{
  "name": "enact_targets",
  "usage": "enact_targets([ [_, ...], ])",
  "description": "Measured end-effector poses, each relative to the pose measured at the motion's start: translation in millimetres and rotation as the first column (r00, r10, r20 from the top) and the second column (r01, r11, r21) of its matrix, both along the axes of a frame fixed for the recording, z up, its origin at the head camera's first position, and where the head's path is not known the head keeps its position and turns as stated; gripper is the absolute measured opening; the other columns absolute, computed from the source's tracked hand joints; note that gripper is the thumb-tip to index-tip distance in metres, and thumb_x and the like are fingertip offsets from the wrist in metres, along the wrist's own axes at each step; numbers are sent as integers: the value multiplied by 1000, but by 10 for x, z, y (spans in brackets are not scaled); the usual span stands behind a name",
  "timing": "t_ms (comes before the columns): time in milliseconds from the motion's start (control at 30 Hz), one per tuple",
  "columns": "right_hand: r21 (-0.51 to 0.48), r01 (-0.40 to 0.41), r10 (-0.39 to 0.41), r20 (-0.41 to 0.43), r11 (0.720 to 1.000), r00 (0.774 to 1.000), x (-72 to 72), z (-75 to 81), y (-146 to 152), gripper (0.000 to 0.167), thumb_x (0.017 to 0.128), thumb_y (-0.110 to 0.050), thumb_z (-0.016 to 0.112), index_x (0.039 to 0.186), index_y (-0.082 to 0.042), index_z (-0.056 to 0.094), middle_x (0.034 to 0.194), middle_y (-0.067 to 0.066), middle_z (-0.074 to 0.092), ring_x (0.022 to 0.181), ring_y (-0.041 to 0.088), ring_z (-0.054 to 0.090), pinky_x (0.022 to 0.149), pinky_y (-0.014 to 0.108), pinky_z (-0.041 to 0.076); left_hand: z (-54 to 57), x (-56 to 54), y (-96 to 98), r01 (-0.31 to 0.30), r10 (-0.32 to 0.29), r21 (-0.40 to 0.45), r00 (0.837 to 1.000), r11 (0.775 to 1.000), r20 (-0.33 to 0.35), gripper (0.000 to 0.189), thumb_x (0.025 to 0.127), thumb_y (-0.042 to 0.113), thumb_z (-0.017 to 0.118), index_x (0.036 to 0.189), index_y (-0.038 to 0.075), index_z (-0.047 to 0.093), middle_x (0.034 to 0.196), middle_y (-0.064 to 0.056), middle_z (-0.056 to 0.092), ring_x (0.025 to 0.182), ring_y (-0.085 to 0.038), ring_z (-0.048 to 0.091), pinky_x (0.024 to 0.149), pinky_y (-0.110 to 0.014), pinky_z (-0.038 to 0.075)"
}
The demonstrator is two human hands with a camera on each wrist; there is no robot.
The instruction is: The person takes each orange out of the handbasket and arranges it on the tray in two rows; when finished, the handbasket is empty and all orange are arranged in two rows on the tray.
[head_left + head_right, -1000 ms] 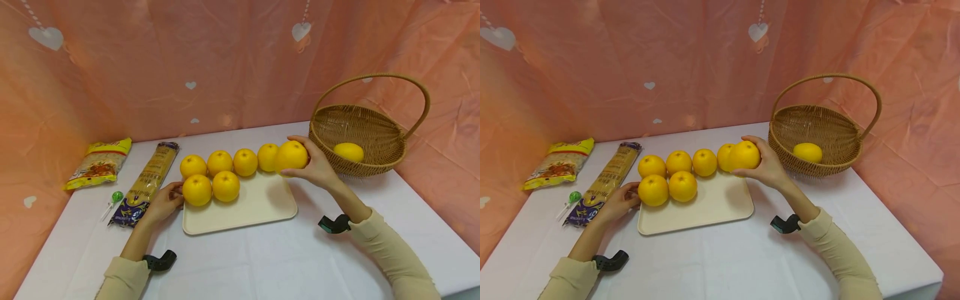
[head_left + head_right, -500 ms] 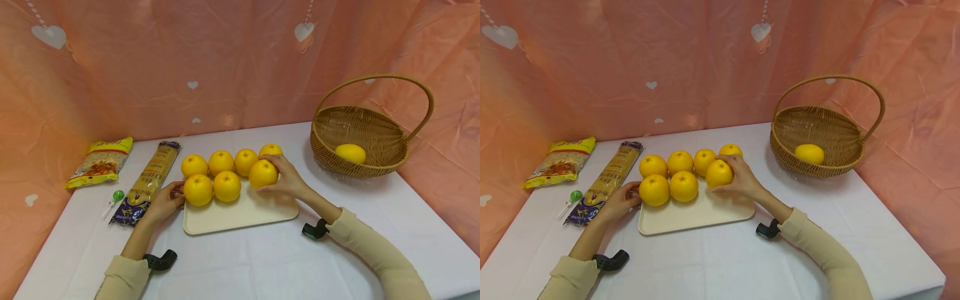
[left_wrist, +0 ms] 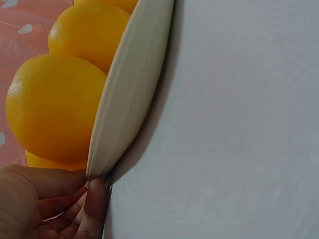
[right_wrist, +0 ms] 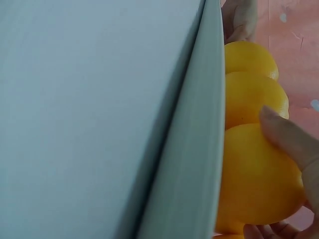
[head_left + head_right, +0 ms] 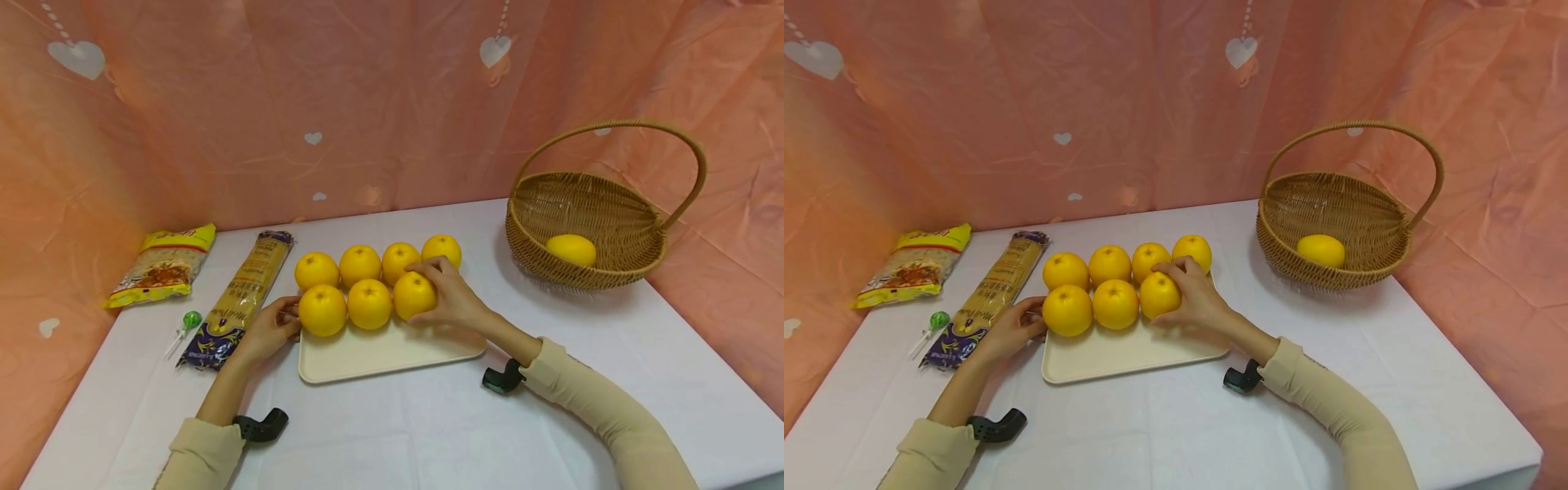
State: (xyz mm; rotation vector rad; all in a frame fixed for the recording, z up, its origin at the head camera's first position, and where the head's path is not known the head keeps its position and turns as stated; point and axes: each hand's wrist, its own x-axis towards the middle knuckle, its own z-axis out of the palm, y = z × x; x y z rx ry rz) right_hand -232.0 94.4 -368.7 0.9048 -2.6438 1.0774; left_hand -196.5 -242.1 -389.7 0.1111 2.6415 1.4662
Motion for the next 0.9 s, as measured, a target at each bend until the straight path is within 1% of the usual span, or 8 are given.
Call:
enact_targets([
  [267,54,14,-12,-20,998,1000,16,-26,-14,80,56,-34,89,126,-18,52,112,10,39,105,28,39,92,46,36,1,1,-4,-1,1,-7,1000,1000,5,46,90,-2,51,134,-10,37,111,-25,51,88,-23,55,69,-25,53],
  [500,88,5,-2,-27,996,1000,16,-16,-7,83,57,-35,89,128,-18,50,112,9,38,105,28,38,93,45,35,0,-1,-1,1,-1,-1,1000,1000,7,47,90,-2,51,134,-10,37,112,-26,51,91,-25,55,70,-25,53],
  [767,90,-5,5,4,996,1000,37,21,10,87,57,-34,88,133,-18,47,115,9,39,109,27,37,97,47,36,4,3,5,-4,4,-11,1000,1000,14,47,90,-2,50,134,-10,37,112,-26,51,91,-25,55,70,-26,53],
  [900,60,-19,18,17,998,1000,44,58,29,89,57,-32,89,134,-15,46,118,11,39,110,26,38,97,47,38,13,0,2,-4,4,-14,1000,1000,16,47,90,-2,50,134,-10,37,113,-25,51,91,-25,55,70,-26,53],
])
